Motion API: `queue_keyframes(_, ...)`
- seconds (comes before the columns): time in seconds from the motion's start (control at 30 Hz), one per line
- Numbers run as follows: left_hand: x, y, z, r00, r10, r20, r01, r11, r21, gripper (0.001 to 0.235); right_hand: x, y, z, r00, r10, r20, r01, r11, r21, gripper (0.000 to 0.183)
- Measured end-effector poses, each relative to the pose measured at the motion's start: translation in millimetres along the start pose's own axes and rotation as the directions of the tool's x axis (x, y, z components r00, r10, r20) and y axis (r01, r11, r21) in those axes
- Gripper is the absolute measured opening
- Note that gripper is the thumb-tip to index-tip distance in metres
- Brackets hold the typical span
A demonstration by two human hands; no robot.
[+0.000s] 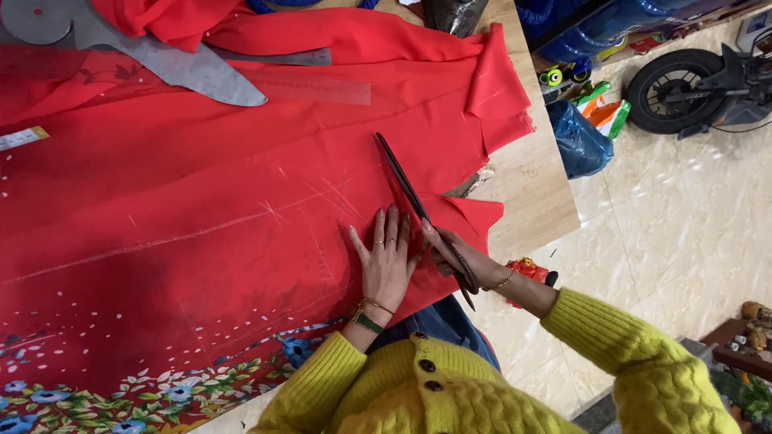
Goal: Cutting out pattern pieces from red floral fabric using large scissors and marking tools
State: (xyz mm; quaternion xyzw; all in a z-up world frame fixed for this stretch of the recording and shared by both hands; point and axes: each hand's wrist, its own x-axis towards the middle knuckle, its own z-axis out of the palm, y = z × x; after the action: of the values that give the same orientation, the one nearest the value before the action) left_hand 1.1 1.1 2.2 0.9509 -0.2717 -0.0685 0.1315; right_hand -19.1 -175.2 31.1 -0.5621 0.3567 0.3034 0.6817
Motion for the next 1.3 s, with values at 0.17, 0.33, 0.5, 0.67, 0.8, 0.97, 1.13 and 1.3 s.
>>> queue_keyframes(0.17,-0.5,-1.0,0.2,1.000,0.009,-0.021,-0.009,1.000,-0.002,0.075,-0.3,-5.7,3.2,0.999,-0.003,0.039,0.002,0.999,0.032,0.046)
queue_keyframes(0.33,-1.1,-0.5,3.3,0.999,-0.008,-0.050,0.008,1.000,0.007,0.078,-9.3,-14.5,4.3,0.999,0.032,0.041,-0.036,0.992,0.124,0.037)
queue_keyframes(0.5,-0.2,1.0,12.4,0.994,-0.010,-0.108,0.006,0.999,-0.040,0.074,-48.4,-58.7,8.3,0.999,-0.030,-0.032,0.009,0.850,-0.527,0.088)
queue_keyframes(0.67,3.6,3.7,14.7,0.987,-0.038,-0.155,0.031,0.998,-0.047,0.065,-80.9,-112.0,2.9,0.972,-0.122,0.198,0.221,0.752,-0.621,0.060)
queue_keyframes(0.8,6.6,12.9,10.1,0.974,-0.081,-0.211,0.066,0.995,-0.075,0.058,-85.4,-147.2,-7.3,0.947,-0.103,0.303,0.286,0.699,-0.656,0.064)
queue_keyframes(0.97,22.8,33.3,12.8,0.954,-0.166,-0.251,0.151,0.985,-0.080,0.069,-37.5,-157.8,-77.6,0.911,-0.023,0.411,0.331,0.632,-0.700,0.067)
queue_keyframes(1.13,57.1,48.6,24.1,0.923,-0.280,-0.264,0.267,0.960,-0.083,0.079,3.7,-193.4,-117.9,0.844,0.075,0.531,0.427,0.505,-0.750,0.068)
queue_keyframes(1.3,72.7,51.3,35.0,0.891,-0.378,-0.253,0.364,0.926,-0.101,0.088,29.6,-234.7,-113.0,0.790,0.183,0.585,0.460,0.453,-0.763,0.070)
